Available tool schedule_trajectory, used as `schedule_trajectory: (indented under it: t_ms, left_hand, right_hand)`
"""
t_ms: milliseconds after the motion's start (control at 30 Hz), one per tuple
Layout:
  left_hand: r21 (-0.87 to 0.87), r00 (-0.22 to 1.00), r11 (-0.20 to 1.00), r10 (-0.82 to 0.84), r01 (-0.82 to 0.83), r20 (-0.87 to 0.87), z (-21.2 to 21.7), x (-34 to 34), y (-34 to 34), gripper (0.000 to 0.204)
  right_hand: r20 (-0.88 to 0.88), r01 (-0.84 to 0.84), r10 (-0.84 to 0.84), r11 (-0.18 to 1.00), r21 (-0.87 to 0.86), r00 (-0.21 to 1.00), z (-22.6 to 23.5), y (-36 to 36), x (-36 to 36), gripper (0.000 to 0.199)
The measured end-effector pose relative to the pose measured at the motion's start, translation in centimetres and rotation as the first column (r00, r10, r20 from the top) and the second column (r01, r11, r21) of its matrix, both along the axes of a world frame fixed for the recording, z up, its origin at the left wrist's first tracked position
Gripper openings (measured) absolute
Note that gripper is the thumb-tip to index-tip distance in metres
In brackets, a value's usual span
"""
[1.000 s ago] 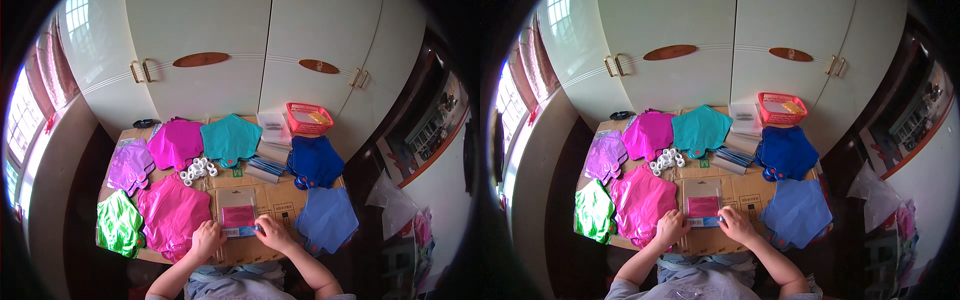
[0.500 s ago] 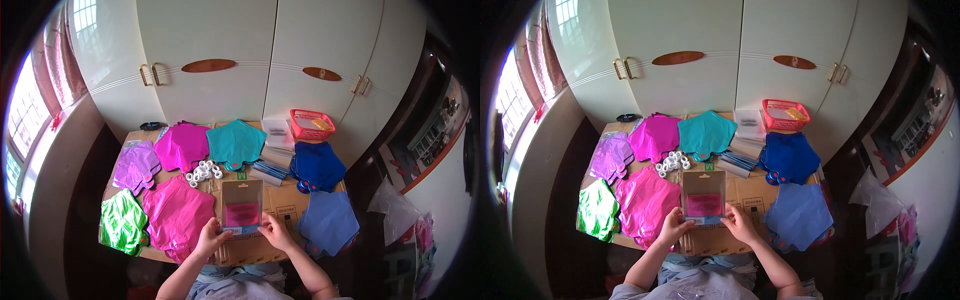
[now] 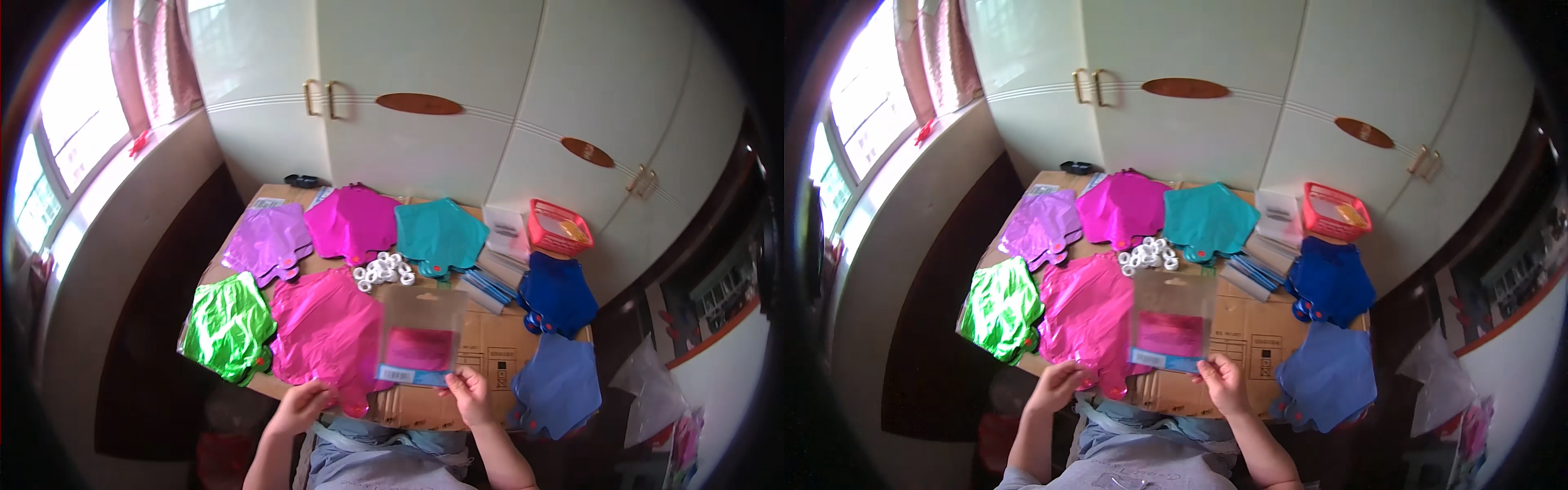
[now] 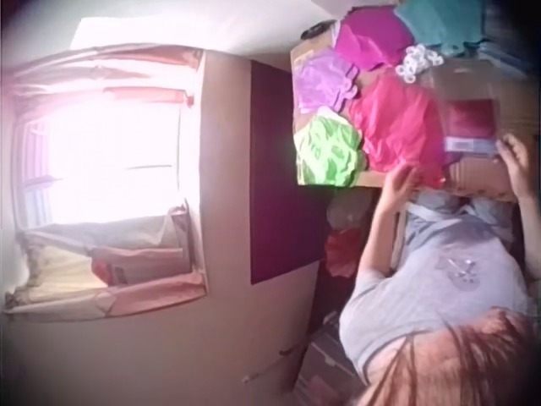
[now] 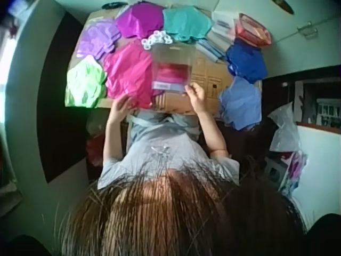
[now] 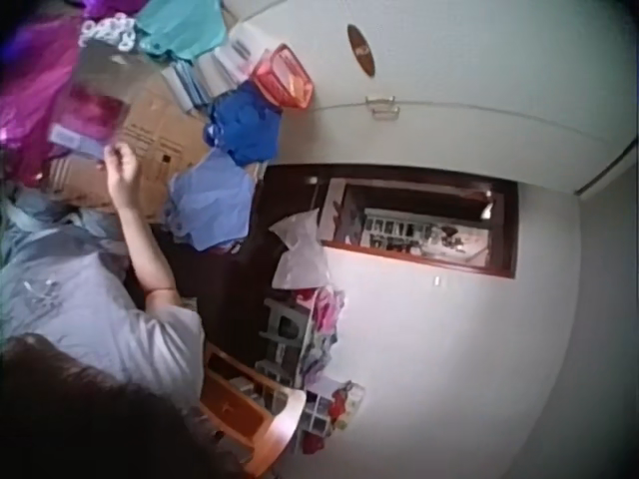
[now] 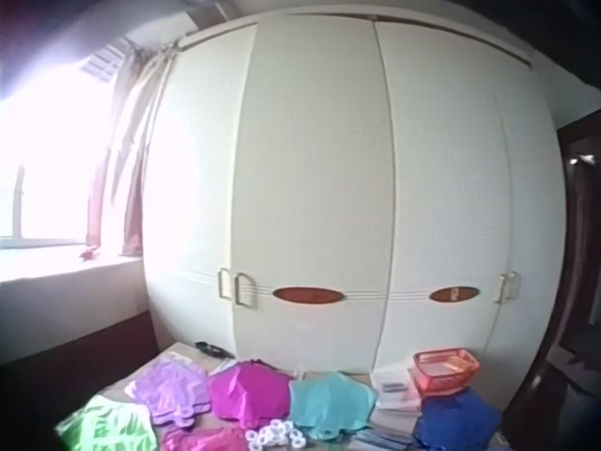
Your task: Folding colorful sheets and placing them into plastic packaging bags.
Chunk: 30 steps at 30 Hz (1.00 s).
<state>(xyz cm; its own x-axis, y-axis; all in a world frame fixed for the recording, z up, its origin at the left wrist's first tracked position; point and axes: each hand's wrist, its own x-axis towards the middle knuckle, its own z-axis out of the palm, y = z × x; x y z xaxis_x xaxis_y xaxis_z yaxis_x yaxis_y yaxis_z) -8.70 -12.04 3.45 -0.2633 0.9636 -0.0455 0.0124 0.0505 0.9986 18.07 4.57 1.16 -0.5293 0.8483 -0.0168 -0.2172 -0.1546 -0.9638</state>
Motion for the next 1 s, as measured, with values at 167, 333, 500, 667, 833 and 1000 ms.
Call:
schedule_trajectory:
  t_ms: [167, 333, 500, 667, 833, 1000]
  left_hand:
    - [-0.036, 0.897, 0.899, 0.438, -0.437, 0.059, -4.5, -6.3, -9.2, 0.013]
    - [-0.071, 0.475, 0.499, 0.760, -0.864, -0.444, -22.6, -10.9, -20.5, 0.011]
    - [-0.237, 0.267, 0.160, 0.795, -0.958, -0.545, -32.1, -10.9, -24.9, 0.015]
    - [-0.751, 0.396, 0.053, 0.872, -0.659, -0.287, -38.8, -12.3, -28.2, 0.011]
    - [-0.929, 0.753, 0.148, 0.634, -0.340, -0.175, -39.1, -11.9, -25.7, 0.011]
    - [-0.926, 0.876, 0.207, 0.438, -0.315, -0.200, -38.4, -13.9, -19.9, 0.012]
  right_hand:
    - [0.041, 0.070, -0.073, 0.995, 0.076, 0.996, -0.9, 0.7, -0.2, 0.016]
    - [0.055, 0.106, -0.110, 0.991, 0.079, 0.992, -1.2, 0.2, -0.9, 0.015]
    - [0.068, 0.158, -0.164, 0.984, 0.087, 0.984, -2.1, 0.2, 0.1, 0.016]
    - [0.086, 0.270, -0.279, 0.957, 0.104, 0.956, -1.2, 0.4, 1.2, 0.016]
    - [0.076, 0.514, -0.534, 0.838, 0.184, 0.842, 0.5, 1.2, 6.7, 0.012]
    - [-0.033, 0.788, -0.805, 0.572, 0.228, 0.593, 1.3, 3.4, 17.6, 0.018]
